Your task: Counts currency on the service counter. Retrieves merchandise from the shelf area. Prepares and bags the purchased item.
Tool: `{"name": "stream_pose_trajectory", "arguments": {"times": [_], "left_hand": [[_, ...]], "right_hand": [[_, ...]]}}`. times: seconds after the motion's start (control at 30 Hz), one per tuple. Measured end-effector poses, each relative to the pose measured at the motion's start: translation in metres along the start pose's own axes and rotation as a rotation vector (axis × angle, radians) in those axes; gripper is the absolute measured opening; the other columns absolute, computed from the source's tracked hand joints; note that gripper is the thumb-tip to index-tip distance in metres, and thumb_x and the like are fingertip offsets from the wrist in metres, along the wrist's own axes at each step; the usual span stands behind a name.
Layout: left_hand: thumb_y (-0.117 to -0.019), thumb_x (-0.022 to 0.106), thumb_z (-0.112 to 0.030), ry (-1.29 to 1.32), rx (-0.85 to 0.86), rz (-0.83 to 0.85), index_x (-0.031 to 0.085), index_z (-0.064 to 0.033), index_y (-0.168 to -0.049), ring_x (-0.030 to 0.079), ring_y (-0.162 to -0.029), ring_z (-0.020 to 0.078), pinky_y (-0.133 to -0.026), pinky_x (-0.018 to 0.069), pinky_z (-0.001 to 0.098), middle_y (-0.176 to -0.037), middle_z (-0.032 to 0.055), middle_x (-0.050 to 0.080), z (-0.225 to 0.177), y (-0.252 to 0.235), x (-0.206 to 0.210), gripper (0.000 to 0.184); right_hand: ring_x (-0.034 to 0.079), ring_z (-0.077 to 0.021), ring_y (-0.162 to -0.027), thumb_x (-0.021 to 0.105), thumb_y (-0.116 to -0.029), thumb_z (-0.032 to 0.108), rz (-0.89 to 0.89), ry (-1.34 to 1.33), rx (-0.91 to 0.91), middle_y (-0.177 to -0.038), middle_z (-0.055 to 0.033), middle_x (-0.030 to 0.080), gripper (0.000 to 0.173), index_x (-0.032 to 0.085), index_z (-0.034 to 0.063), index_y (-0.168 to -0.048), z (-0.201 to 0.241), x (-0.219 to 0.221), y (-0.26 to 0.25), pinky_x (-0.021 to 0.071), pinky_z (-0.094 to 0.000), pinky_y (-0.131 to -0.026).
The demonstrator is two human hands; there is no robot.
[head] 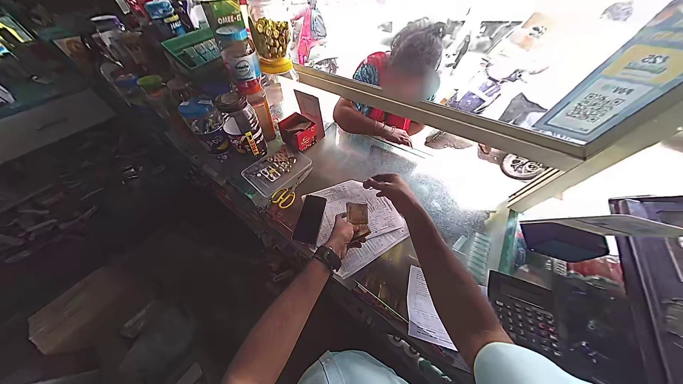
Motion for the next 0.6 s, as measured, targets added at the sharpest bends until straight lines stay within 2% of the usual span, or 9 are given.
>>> {"name": "stream_pose_trajectory", "arguments": {"times": [0.1,0.2,0.23,0.3,0.37,0.43,0.5,0.57,0.6], "left_hand": [[-0.1014,0.047,0.000,-0.034,-0.032,0.013,0.011,-0.0211,-0.160,0.064,-0.074,0.0275,-0.058,0.0541,0.0397,-0.115,0.0206,0.059,0.000,-0.023,0.018,0.071],[-0.1039,0.046,-0.006,-0.148,0.006,-0.004,0.005,-0.0217,-0.160,0.068,-0.078,0.0287,-0.063,0.0570,0.0427,-0.115,0.0218,0.062,0.003,-0.040,0.032,0.071],[-0.1039,0.048,-0.007,-0.224,0.050,-0.017,0.005,-0.0181,-0.160,0.070,-0.087,0.0296,-0.069,0.0591,0.0447,-0.120,0.0228,0.062,0.004,-0.043,0.033,0.072],[-0.0982,0.059,-0.011,-0.445,0.136,-0.031,0.005,-0.0079,-0.160,0.067,-0.113,0.0340,-0.091,0.0574,0.0500,-0.135,0.0267,0.057,0.003,-0.043,0.029,0.082],[-0.0945,0.067,-0.027,-0.767,0.197,-0.046,0.008,-0.0027,-0.160,0.067,-0.114,0.0333,-0.096,0.0548,0.0494,-0.130,0.0253,0.062,-0.003,-0.028,0.026,0.091],[-0.0957,0.064,-0.041,-0.971,0.274,-0.067,0.014,-0.0056,-0.162,0.067,-0.115,0.0339,-0.097,0.0535,0.0533,-0.125,0.0216,0.066,-0.002,0.002,0.019,0.090],[-0.1016,0.057,-0.041,-0.999,0.394,-0.048,0.030,-0.0119,-0.160,0.069,-0.111,0.0375,-0.094,0.0537,0.0581,-0.120,0.0209,0.070,0.017,0.040,-0.001,0.071],[-0.1026,0.059,-0.035,-0.906,0.580,0.084,0.054,-0.0112,-0.145,0.071,-0.090,0.0357,-0.081,0.0563,0.0576,-0.102,0.0185,0.072,0.047,0.074,-0.025,0.049],[-0.1020,0.060,-0.032,-0.848,0.649,0.183,0.062,-0.0079,-0.136,0.069,-0.080,0.0333,-0.076,0.0549,0.0558,-0.093,0.0172,0.072,0.065,0.088,-0.041,0.042]], "right_hand": [[0.062,-0.0102,-0.081,0.071,-0.0966,0.018,0.153,0.132,0.046,-0.096,-0.0065,0.072,0.018,0.074,0.0018,-0.105,0.000,-0.014,0.027,0.0513,-0.0319,-0.077],[0.067,-0.0240,-0.099,0.071,-0.0959,0.026,0.161,0.518,0.074,-0.105,-0.0115,0.074,0.022,0.077,0.0065,-0.104,-0.024,-0.002,0.028,0.0499,-0.0500,-0.093],[0.068,-0.0277,-0.103,0.070,-0.0947,0.029,0.136,0.593,0.088,-0.105,-0.0111,0.074,0.023,0.078,0.0096,-0.103,-0.036,0.003,0.026,0.0498,-0.0557,-0.094],[0.068,-0.0304,-0.097,0.071,-0.0901,0.033,0.071,0.661,0.113,-0.097,-0.0096,0.074,0.023,0.077,0.0136,-0.102,-0.055,0.012,0.025,0.0505,-0.0594,-0.087],[0.067,-0.0321,-0.089,0.074,-0.0900,0.035,0.029,0.642,0.119,-0.091,-0.0108,0.071,0.028,0.073,0.0115,-0.106,-0.065,0.009,0.026,0.0504,-0.0603,-0.082],[0.069,-0.0355,-0.090,0.076,-0.0898,0.034,0.031,0.612,0.110,-0.094,-0.0147,0.072,0.034,0.070,0.0088,-0.112,-0.072,0.002,0.025,0.0520,-0.0642,-0.083],[0.068,-0.0364,-0.087,0.078,-0.0895,0.027,0.059,0.567,0.055,-0.094,-0.0189,0.071,0.031,0.070,0.0038,-0.109,-0.079,0.007,0.022,0.0518,-0.0635,-0.081],[0.066,-0.0305,-0.091,0.067,-0.0955,0.013,0.107,0.488,0.038,-0.103,-0.0216,0.069,0.024,0.067,-0.0027,-0.114,-0.077,0.003,0.020,0.0510,-0.0544,-0.084],[0.064,-0.0220,-0.089,0.060,-0.1008,0.015,0.116,0.425,0.056,-0.106,-0.0183,0.068,0.027,0.062,-0.0033,-0.121,-0.074,-0.003,0.020,0.0522,-0.0449,-0.082]]}}
Point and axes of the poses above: each hand's wrist, its own y-axis away from the middle knuckle, its own x-axis out of the palm, z = x × y, the point moved 1 cm from there along -y, towards the middle knuckle
